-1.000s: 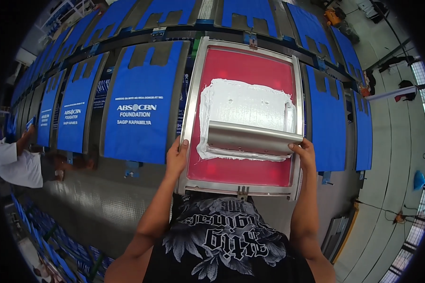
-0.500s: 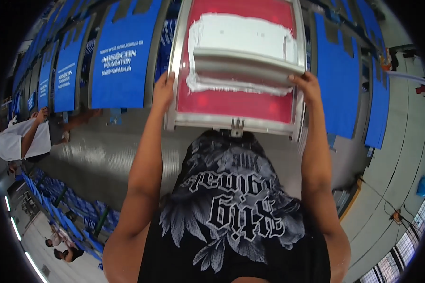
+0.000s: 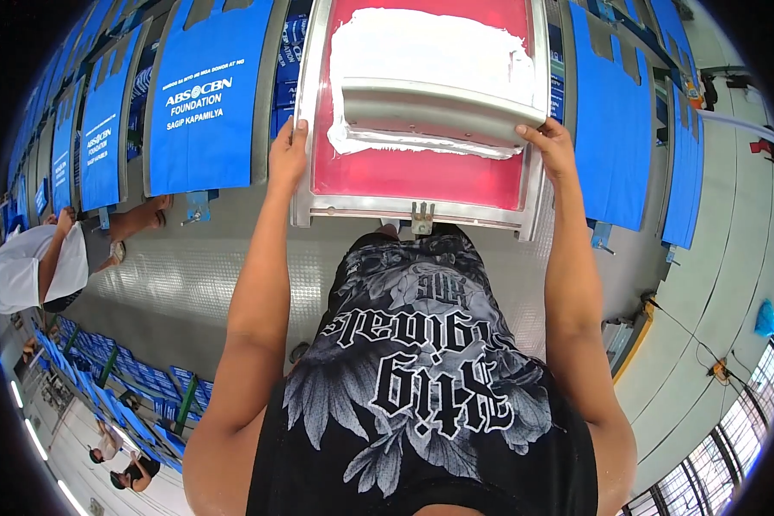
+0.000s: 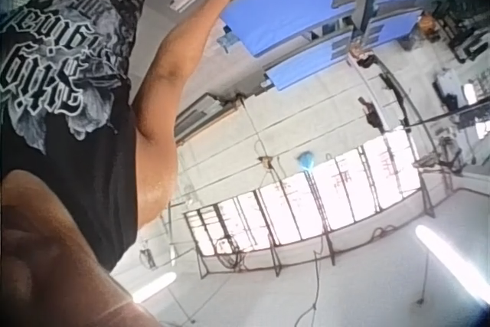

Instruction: Use a squeegee to apply white ink through a screen onto fabric items on a production line.

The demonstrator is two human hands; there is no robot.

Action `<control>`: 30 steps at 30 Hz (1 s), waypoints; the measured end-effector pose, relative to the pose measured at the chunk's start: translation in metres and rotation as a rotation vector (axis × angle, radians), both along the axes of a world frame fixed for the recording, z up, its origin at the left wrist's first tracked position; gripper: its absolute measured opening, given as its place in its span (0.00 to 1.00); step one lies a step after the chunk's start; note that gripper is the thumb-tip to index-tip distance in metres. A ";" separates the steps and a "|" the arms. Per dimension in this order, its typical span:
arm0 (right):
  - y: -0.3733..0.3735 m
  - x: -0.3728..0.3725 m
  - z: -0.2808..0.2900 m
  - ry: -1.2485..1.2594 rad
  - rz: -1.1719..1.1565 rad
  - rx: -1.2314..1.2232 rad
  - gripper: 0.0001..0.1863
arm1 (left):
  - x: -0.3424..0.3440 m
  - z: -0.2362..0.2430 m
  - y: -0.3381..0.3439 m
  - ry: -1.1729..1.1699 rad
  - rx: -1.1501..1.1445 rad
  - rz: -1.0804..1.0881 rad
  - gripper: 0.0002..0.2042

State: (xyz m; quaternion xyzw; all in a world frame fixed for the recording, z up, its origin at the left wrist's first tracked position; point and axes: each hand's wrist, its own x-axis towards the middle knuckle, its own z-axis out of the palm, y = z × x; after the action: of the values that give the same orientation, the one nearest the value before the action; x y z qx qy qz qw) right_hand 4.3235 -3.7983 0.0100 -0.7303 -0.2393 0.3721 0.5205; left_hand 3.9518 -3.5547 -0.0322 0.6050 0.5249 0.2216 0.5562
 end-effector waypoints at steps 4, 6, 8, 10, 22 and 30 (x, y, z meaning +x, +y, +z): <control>0.005 0.000 0.020 -0.106 0.116 -0.167 0.18 | 0.001 0.010 0.002 0.446 0.458 -0.117 0.28; 0.006 -0.006 0.052 -0.381 0.331 -0.344 0.18 | 0.010 0.048 -0.001 0.423 0.724 -0.284 0.29; -0.001 -0.030 0.073 -0.792 0.551 -0.386 0.18 | 0.034 0.111 -0.016 0.266 0.714 -0.585 0.30; 0.002 -0.058 0.077 -0.987 0.674 -0.418 0.17 | 0.047 0.117 -0.021 0.325 0.775 -0.859 0.22; 0.117 0.026 0.009 -1.299 0.472 -0.277 0.18 | 0.145 0.049 0.062 0.351 0.979 -0.665 0.18; -0.005 -0.063 0.078 -0.890 0.631 -0.381 0.24 | 0.044 0.095 -0.049 0.408 0.727 -0.756 0.23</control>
State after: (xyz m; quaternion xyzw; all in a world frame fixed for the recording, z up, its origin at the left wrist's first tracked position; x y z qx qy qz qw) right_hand 4.2605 -3.8036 0.0882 -0.7906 -0.5703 0.2027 0.0927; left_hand 3.9955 -3.6038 0.0626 0.9343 0.2584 0.0521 0.2398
